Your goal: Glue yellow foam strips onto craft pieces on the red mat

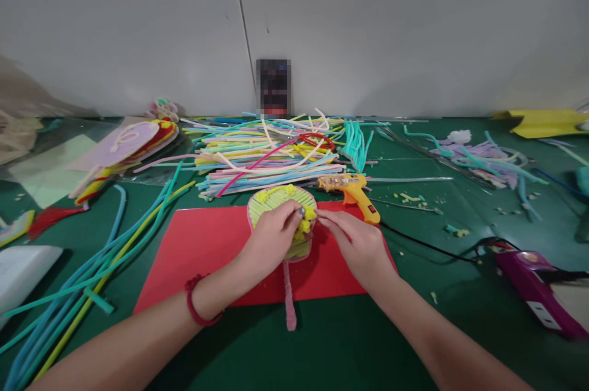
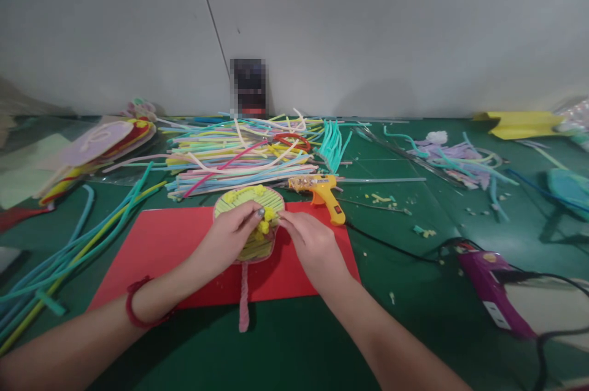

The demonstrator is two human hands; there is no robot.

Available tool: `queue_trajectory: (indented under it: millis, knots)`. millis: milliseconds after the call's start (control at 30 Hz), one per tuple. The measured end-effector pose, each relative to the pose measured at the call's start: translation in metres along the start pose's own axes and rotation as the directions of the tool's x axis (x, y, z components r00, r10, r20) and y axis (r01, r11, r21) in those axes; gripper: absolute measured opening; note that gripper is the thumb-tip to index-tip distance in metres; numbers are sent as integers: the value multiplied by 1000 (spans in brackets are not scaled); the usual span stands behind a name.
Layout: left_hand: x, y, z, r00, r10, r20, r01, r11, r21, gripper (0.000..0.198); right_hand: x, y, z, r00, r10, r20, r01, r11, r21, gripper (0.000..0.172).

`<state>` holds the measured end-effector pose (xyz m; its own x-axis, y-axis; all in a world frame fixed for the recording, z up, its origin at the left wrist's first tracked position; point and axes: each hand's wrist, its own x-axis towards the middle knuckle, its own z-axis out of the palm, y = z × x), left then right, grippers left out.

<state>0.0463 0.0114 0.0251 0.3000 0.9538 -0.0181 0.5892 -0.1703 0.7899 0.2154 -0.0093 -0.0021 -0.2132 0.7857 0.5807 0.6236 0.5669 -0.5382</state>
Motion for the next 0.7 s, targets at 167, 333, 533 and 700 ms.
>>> queue_trajectory:
  millis: [167, 333, 533, 700]
  knots:
    - [1, -2, 1, 999, 14, 31, -13, 999, -43, 22, 1, 0, 1, 998, 64, 11, -65, 996, 63, 16]
    - [0, -2, 2, 997, 37, 71, -31, 997, -73, 22, -1, 0, 2, 998, 57, -7, -57, 997, 55, 15]
    - [0, 0, 2, 992, 41, 115, -29, 994, -110, 20, -1, 0, 2, 999, 55, 1, -54, 996, 72, 13]
    - [0, -1, 1, 993, 27, 117, -18, 997, -70, 20, -1, 0, 2, 987, 144, 72, -153, 980, 128, 12]
